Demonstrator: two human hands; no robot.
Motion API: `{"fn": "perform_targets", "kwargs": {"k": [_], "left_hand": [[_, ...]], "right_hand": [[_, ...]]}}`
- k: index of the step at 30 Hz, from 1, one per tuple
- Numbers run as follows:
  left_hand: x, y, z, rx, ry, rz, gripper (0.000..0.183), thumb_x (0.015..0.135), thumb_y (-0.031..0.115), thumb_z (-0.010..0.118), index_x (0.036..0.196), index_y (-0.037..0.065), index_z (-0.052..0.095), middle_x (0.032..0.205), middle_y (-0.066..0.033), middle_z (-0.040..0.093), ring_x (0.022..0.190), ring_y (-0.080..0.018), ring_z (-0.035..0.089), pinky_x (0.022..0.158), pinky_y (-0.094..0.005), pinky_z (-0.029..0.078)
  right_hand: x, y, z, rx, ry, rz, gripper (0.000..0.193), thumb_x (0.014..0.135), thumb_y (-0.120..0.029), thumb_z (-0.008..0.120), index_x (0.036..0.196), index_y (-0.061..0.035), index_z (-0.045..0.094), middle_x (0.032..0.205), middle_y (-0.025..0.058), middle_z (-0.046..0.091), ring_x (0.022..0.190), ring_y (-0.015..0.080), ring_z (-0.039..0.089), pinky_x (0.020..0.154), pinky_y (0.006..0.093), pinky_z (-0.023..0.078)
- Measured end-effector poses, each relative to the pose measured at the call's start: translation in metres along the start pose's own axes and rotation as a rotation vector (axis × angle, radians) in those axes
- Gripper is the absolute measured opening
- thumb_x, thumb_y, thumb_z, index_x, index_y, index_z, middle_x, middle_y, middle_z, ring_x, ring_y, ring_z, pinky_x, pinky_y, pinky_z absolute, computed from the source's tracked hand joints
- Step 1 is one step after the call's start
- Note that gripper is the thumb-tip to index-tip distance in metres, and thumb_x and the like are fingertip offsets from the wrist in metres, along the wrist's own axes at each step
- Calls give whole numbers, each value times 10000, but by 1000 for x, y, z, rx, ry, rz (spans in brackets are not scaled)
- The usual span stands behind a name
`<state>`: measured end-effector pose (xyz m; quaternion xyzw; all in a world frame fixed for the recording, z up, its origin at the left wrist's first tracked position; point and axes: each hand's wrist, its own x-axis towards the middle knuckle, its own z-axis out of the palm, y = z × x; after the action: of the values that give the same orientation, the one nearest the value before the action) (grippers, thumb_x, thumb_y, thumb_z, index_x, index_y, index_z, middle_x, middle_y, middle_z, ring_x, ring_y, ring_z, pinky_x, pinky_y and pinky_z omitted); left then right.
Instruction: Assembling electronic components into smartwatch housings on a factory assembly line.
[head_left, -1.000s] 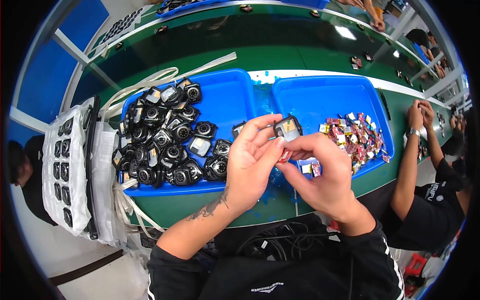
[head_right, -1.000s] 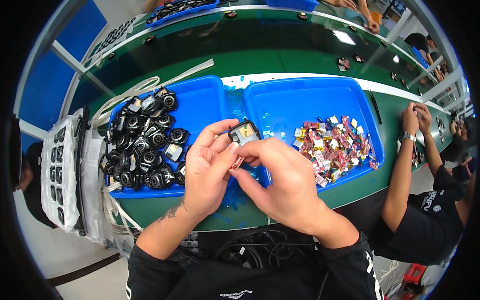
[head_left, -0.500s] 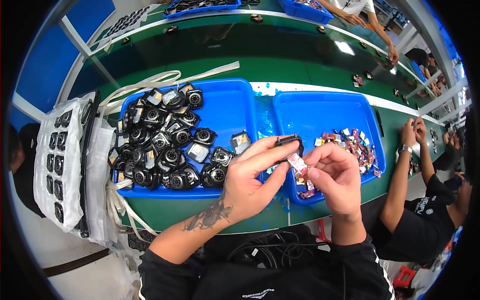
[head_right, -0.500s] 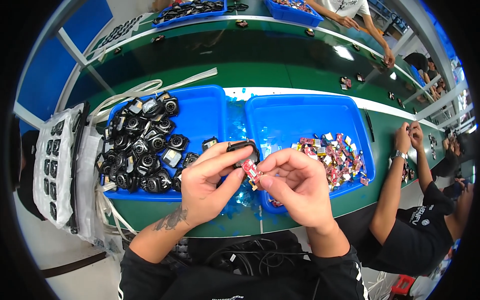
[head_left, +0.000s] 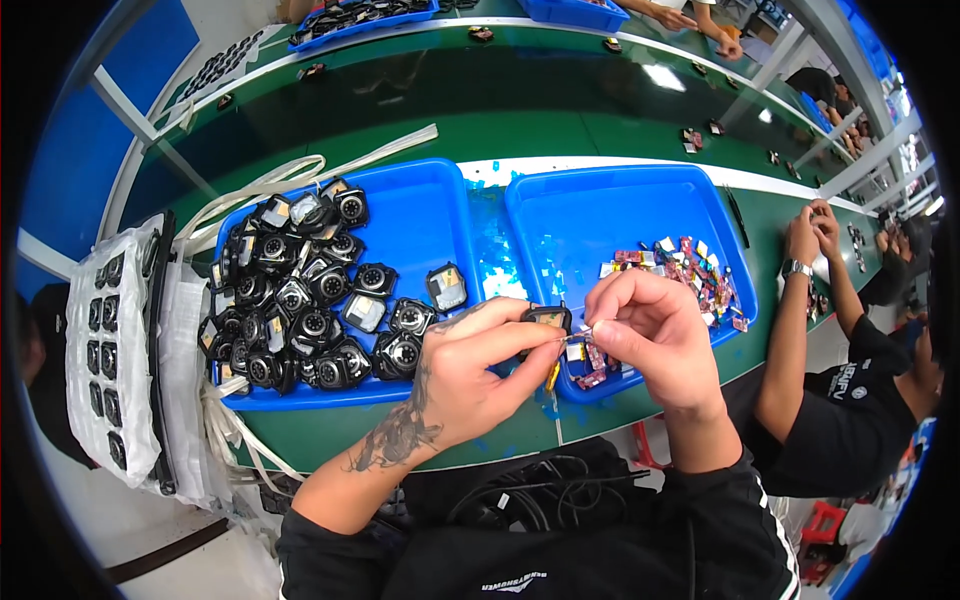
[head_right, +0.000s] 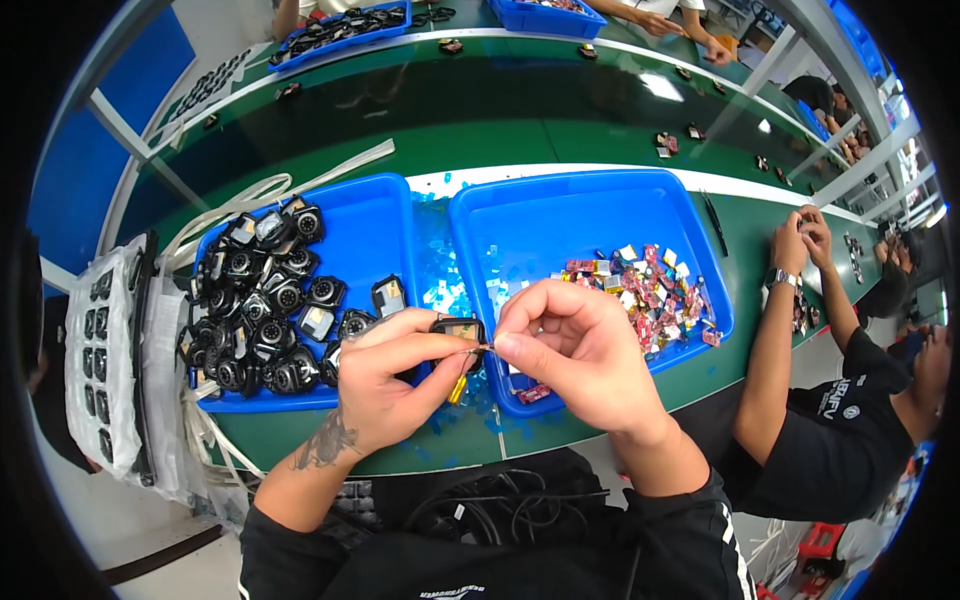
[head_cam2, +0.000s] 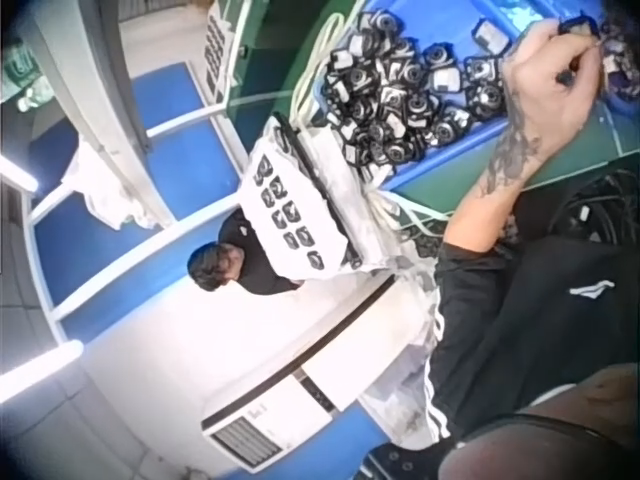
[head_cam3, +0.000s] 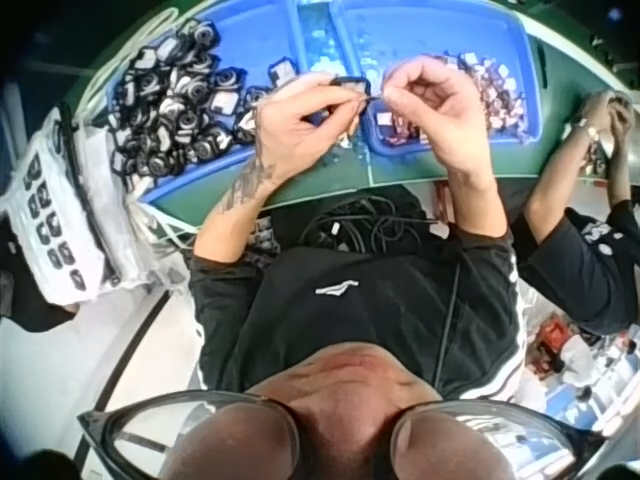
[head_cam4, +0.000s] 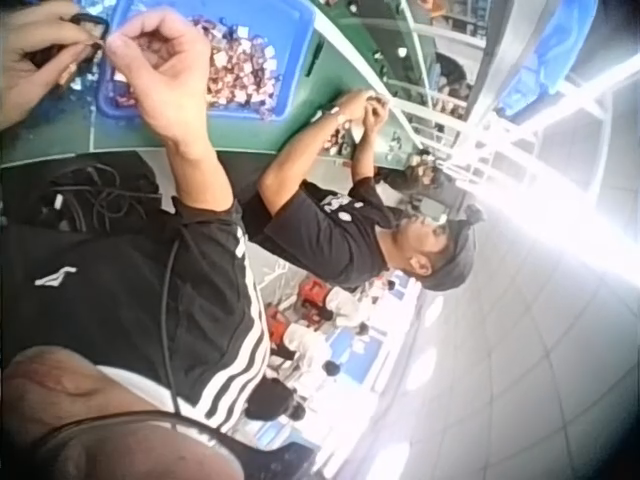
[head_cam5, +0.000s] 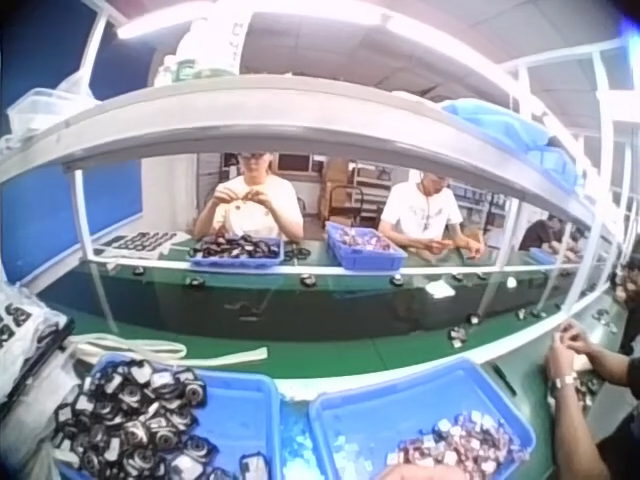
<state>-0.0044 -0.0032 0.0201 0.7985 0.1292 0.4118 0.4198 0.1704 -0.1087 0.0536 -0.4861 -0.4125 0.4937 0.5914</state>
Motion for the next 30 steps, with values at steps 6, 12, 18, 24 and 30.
{"fn": "perform_targets", "kwargs": {"k": [6, 12, 18, 24, 30], "left_hand": [[0, -1, 1, -117, -100, -120, 147, 799, -59, 701, 934, -9, 732, 870, -93, 683, 727, -119, 647, 604, -224, 499], [-3, -3, 3, -447, -129, -417, 129, 895, -29, 627, 992, -40, 712, 915, -96, 681, 782, -88, 654, 614, -204, 550], [-7, -6, 10, -412, -59, -370, 212, 885, -49, 621, 1087, -42, 687, 1013, -122, 671, 875, -135, 677, 702, -232, 580], [-8, -7, 11, -591, 17, -418, 370, 885, -94, 576, 1244, -14, 611, 1295, -175, 562, 1092, -205, 625, 914, -279, 547], [-7, -4, 10, -629, 59, -413, 366, 892, -97, 571, 1246, -16, 607, 1295, -170, 566, 1090, -192, 622, 933, -289, 541]], "right_hand": [[-3, 2, 0, -26, 66, 29, 92, 882, -14, 669, 936, 9, 598, 907, 37, 636, 833, 60, 598, 751, 209, 485], [0, 5, 5, 36, 87, 16, 109, 868, 14, 668, 949, 16, 595, 897, 40, 633, 827, 61, 600, 736, 205, 486], [0, 12, 22, -545, 251, -290, 214, 821, 37, 718, 978, 17, 574, 881, 45, 617, 766, 61, 592, 660, 189, 484], [4, 28, 26, -355, 330, -258, 257, 811, 35, 730, 983, 2, 542, 841, 30, 588, 730, 58, 575, 635, 191, 478], [8, 32, 29, -489, 356, -319, 250, 808, 46, 728, 953, -6, 532, 851, 31, 572, 707, 58, 553, 624, 187, 469]]}}
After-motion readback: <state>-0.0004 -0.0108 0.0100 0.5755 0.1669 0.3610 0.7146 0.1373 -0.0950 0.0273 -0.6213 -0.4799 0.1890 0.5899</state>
